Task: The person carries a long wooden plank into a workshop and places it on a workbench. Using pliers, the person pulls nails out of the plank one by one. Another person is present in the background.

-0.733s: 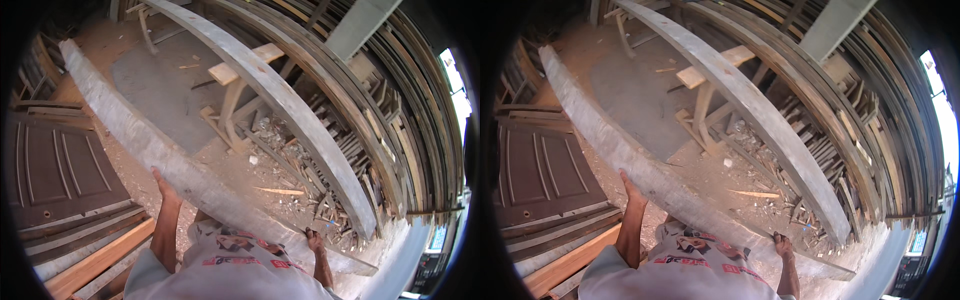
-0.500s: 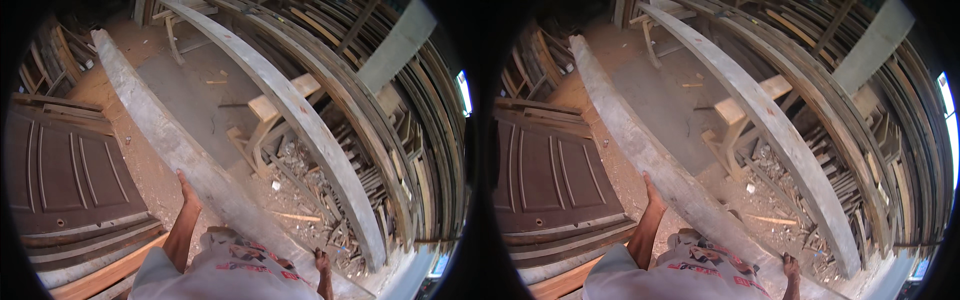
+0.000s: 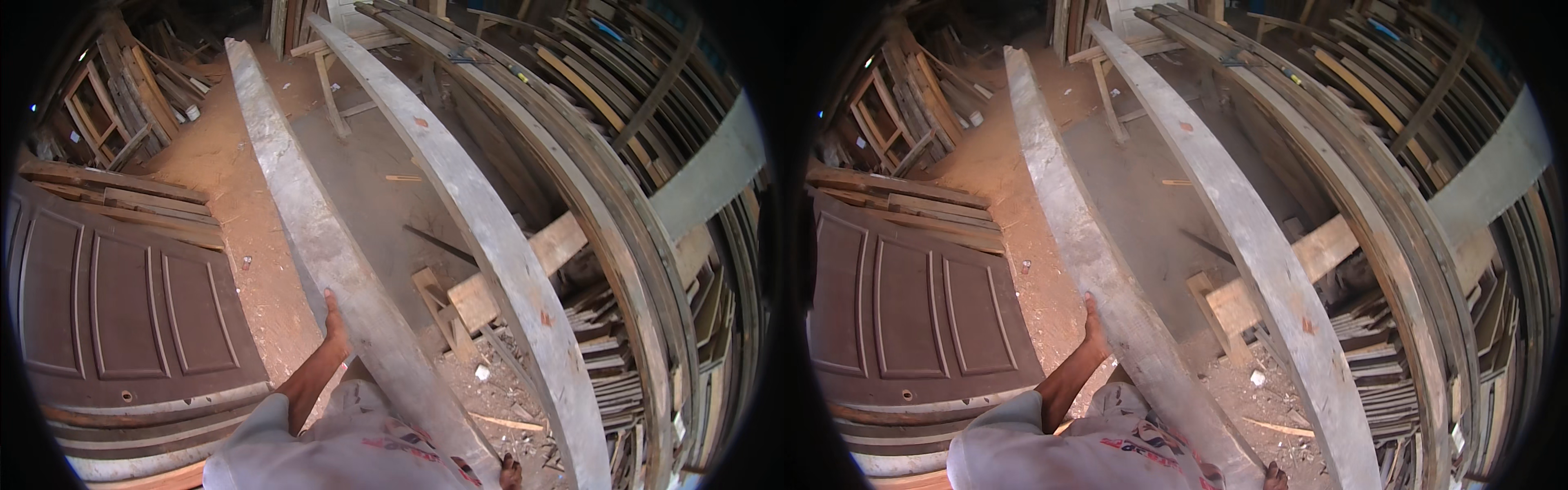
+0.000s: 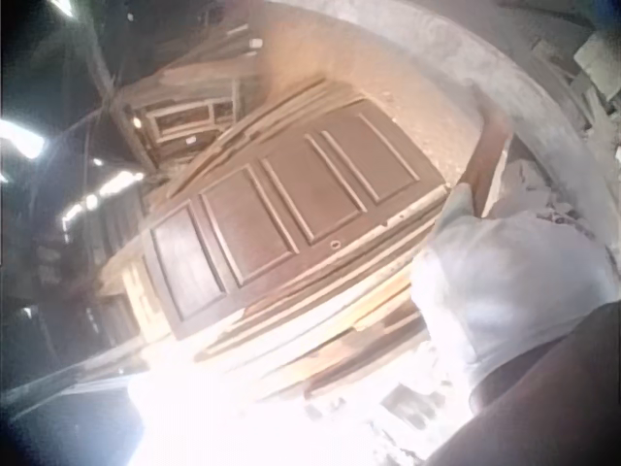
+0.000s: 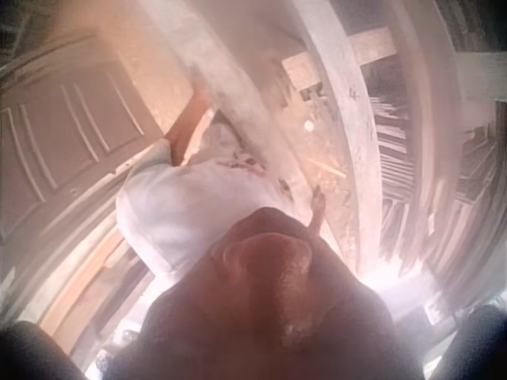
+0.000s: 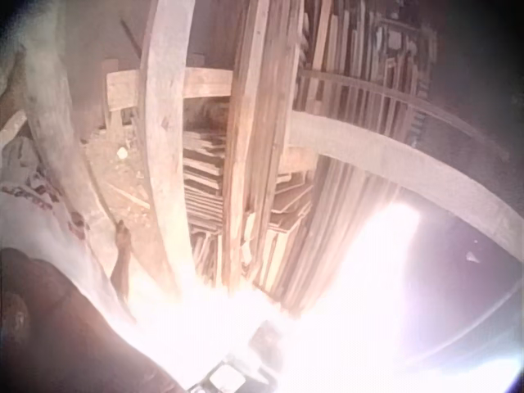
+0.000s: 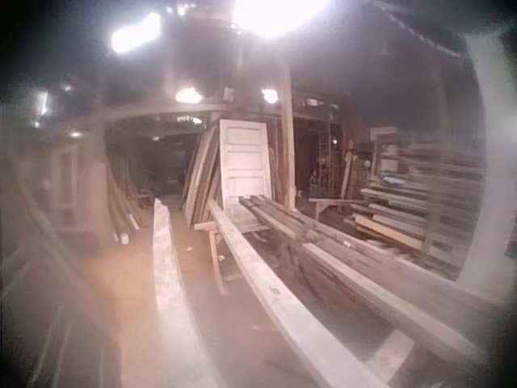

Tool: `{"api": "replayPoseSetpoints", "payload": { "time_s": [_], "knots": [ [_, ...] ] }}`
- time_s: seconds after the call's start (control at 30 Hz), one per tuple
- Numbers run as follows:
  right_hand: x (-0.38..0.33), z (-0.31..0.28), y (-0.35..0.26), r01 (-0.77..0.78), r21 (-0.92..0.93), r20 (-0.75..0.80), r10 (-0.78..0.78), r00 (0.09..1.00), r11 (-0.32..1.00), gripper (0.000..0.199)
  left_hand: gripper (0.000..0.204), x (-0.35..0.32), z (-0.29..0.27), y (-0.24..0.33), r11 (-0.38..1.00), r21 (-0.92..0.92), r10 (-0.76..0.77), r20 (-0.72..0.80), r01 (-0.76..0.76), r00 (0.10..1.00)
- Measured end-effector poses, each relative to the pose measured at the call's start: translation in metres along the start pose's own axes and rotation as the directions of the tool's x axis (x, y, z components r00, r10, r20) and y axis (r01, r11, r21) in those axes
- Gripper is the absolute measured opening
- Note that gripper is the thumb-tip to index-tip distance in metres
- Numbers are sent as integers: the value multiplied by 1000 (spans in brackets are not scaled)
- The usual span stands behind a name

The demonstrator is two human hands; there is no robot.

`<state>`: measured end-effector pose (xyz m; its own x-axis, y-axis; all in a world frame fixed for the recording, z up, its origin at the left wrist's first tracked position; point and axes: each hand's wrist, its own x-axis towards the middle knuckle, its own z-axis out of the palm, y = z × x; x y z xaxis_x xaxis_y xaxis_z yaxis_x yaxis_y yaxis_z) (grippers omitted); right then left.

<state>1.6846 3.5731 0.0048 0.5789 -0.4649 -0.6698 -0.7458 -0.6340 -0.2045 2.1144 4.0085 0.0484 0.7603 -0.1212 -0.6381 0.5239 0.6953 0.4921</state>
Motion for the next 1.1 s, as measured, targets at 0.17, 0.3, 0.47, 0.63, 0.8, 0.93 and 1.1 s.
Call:
{"api": "replayPoseSetpoints", "payload": {
  "time_s": [0.17,0.3,0.47,0.63,0.8,0.93,1.1],
  "knots": [
    [5,-24,-80,-175,96,100,166,981,980,73,98,53,21,46,999,-42,10,73,-7,997],
    [10,-48,-175,-395,125,118,382,917,910,74,100,101,38,95,999,42,-12,12,12,1000],
    [25,-2,-212,-113,78,-90,120,989,990,66,99,178,18,161,998,22,-64,51,63,997],
    [26,-4,-311,-280,31,2,280,960,960,54,97,208,45,246,988,96,-112,-68,118,991],
    [33,-3,-363,-272,44,149,262,953,961,54,97,232,56,294,977,197,-80,-42,87,996],
    [23,11,-359,-237,46,88,232,969,970,57,95,237,54,304,953,278,-94,-114,122,989],
    [37,-3,-410,-424,81,177,406,897,902,64,96,264,43,316,968,222,-108,-46,116,993]
  ]
}}
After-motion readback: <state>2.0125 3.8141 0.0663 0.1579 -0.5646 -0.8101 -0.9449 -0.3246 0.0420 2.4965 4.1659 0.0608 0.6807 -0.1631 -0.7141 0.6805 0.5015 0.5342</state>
